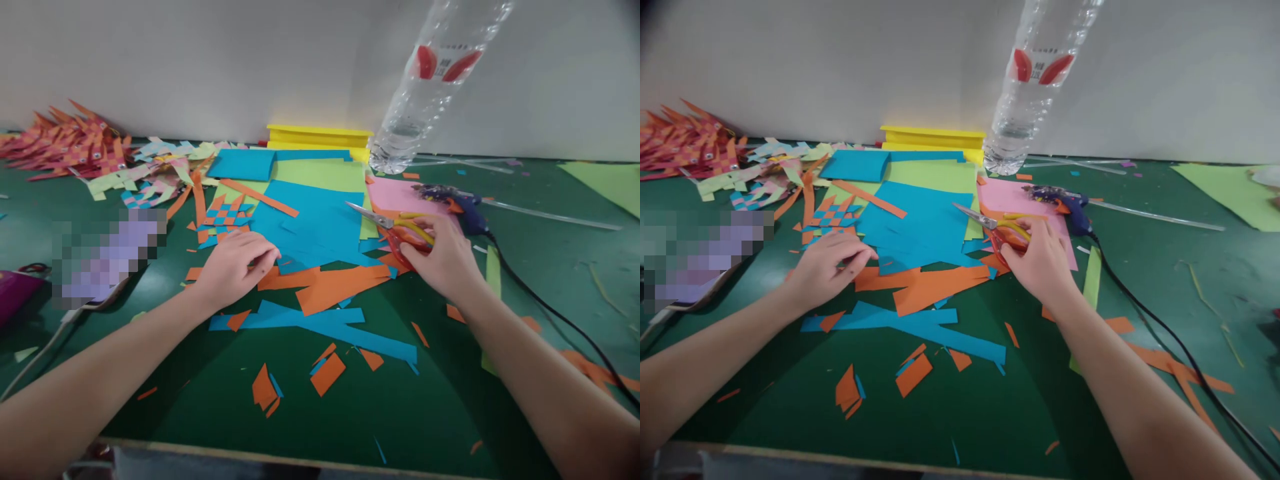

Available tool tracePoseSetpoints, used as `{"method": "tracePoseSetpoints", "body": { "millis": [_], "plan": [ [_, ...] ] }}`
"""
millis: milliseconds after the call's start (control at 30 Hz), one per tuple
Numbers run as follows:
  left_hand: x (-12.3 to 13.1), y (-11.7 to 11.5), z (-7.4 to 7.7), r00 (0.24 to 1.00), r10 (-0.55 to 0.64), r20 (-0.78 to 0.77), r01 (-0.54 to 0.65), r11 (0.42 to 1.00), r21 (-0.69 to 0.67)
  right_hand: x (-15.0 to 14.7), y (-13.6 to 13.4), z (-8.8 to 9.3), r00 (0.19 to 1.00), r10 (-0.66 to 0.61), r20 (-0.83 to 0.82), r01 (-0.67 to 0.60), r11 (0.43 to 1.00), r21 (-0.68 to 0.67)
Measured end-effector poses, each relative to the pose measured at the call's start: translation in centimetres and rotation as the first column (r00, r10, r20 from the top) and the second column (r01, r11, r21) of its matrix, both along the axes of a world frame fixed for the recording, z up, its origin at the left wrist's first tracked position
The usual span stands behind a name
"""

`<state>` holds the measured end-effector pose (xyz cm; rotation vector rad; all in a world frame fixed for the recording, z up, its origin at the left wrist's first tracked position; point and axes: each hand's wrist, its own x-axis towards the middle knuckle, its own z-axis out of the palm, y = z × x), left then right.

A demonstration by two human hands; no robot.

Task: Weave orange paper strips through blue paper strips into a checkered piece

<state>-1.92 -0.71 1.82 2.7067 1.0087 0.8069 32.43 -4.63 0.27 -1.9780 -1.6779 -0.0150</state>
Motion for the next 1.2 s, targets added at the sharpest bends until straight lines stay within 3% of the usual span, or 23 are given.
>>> {"method": "tracePoseSetpoints", "body": {
  "millis": [133, 300, 467, 567, 633, 767, 933, 1067, 1200],
  "plan": [
    [0.1, -0.1, 0.1, 0.999, 0.042, -0.01, -0.042, 0.999, -0.023, 0.1, 0.0, 0.1, 1.0, 0.014, 0.028, -0.014, 1.0, 0.008],
    [0.1, -0.4, 0.7, 0.987, 0.103, 0.121, -0.089, 0.99, -0.112, 0.4, 0.0, 0.1, 0.999, 0.029, 0.027, -0.028, 0.999, -0.039],
    [-0.5, 0.0, 1.0, 0.889, 0.294, 0.35, -0.19, 0.934, -0.302, 0.6, 0.1, -0.3, 0.996, 0.069, 0.049, -0.069, 0.998, -0.008],
    [-0.8, 0.5, 0.9, 0.828, 0.33, 0.453, -0.171, 0.918, -0.357, 0.7, 0.2, -0.7, 0.992, 0.09, 0.091, -0.091, 0.996, 0.012],
    [-0.9, 0.7, 0.7, 0.827, 0.333, 0.453, -0.181, 0.92, -0.347, 0.8, 0.2, -0.9, 0.986, 0.092, 0.137, -0.096, 0.995, 0.022],
    [-0.8, 0.7, 0.6, 0.935, 0.213, 0.283, -0.193, 0.976, -0.098, 0.7, 0.1, -0.9, 0.978, 0.079, 0.194, -0.084, 0.996, 0.014],
    [-0.3, 0.1, 0.3, 0.998, -0.008, 0.067, 0.003, 0.998, 0.068, -0.4, -0.4, 0.4, 0.976, 0.099, 0.192, -0.115, 0.991, 0.072],
    [0.0, -0.2, -0.1, 0.986, -0.143, -0.08, 0.155, 0.974, 0.167, -1.5, -0.8, 1.5, 0.964, 0.199, 0.175, -0.225, 0.964, 0.143],
    [-0.1, -0.2, -0.4, 0.93, -0.27, -0.251, 0.341, 0.888, 0.308, -2.3, -1.5, 1.9, 0.936, 0.315, 0.156, -0.341, 0.92, 0.192]
  ]
}}
